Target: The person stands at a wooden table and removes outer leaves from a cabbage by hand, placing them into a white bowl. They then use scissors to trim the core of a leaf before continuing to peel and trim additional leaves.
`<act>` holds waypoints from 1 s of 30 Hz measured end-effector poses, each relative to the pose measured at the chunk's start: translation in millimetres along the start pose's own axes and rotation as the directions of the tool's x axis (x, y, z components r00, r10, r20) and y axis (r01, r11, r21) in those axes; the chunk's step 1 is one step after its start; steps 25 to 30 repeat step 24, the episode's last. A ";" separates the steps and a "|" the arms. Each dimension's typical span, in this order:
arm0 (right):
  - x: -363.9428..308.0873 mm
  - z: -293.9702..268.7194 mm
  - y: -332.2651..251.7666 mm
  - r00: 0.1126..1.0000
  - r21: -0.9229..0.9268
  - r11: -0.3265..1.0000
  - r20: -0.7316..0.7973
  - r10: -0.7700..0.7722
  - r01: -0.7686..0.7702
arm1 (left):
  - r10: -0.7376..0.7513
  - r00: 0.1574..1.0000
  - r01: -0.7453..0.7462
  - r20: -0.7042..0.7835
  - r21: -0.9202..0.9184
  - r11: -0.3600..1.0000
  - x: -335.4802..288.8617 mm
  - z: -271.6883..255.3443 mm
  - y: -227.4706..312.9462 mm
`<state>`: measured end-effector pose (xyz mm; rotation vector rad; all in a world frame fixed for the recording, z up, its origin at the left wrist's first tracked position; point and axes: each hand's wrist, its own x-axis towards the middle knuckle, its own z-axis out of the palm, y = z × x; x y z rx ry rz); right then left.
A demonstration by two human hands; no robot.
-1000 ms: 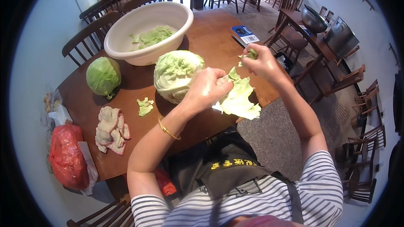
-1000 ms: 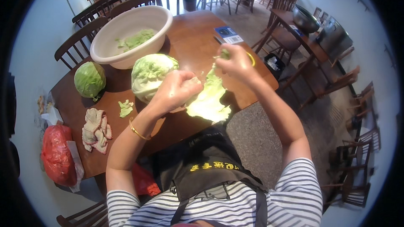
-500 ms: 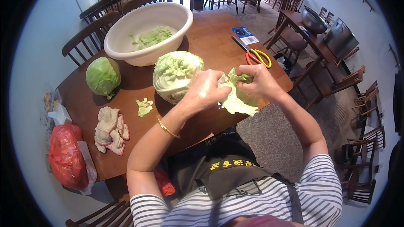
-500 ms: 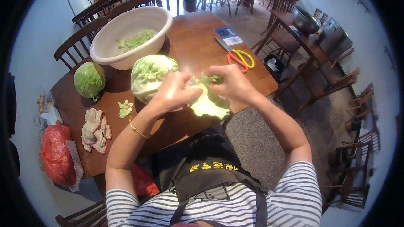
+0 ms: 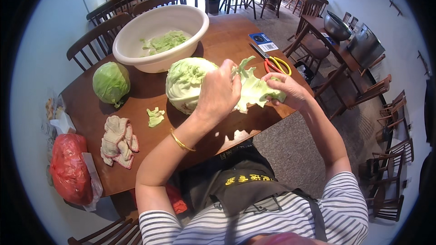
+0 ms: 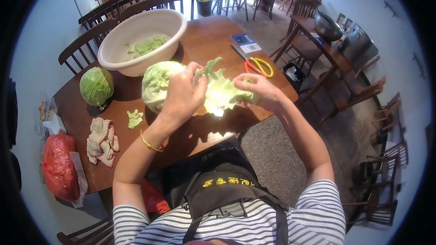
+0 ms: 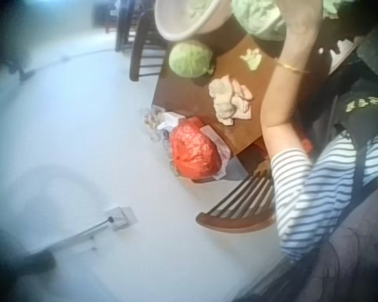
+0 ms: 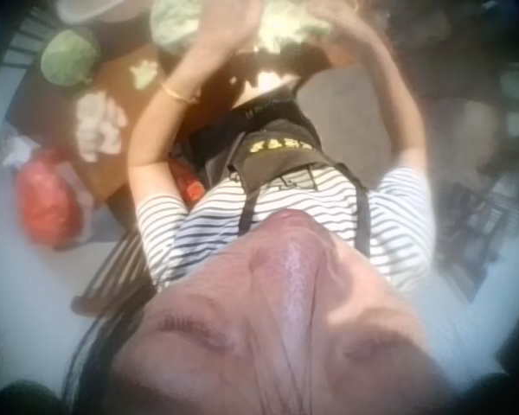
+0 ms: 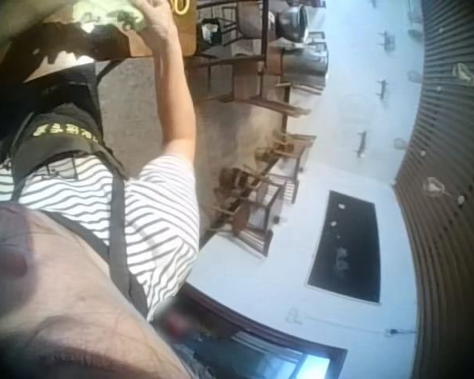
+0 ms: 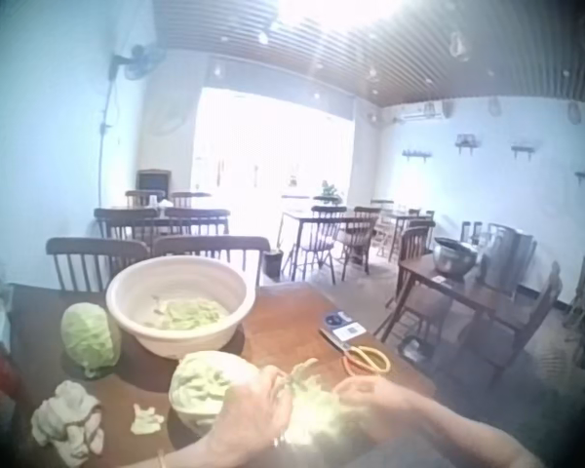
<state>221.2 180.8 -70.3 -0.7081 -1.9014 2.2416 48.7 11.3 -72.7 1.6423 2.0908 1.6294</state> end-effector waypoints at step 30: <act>-1.9 4.5 9.9 0.988 0.166 0.974 -0.055 -0.143 0.151 | -0.075 0.996 0.062 -0.039 -0.277 0.959 4.5 -2.0 -0.6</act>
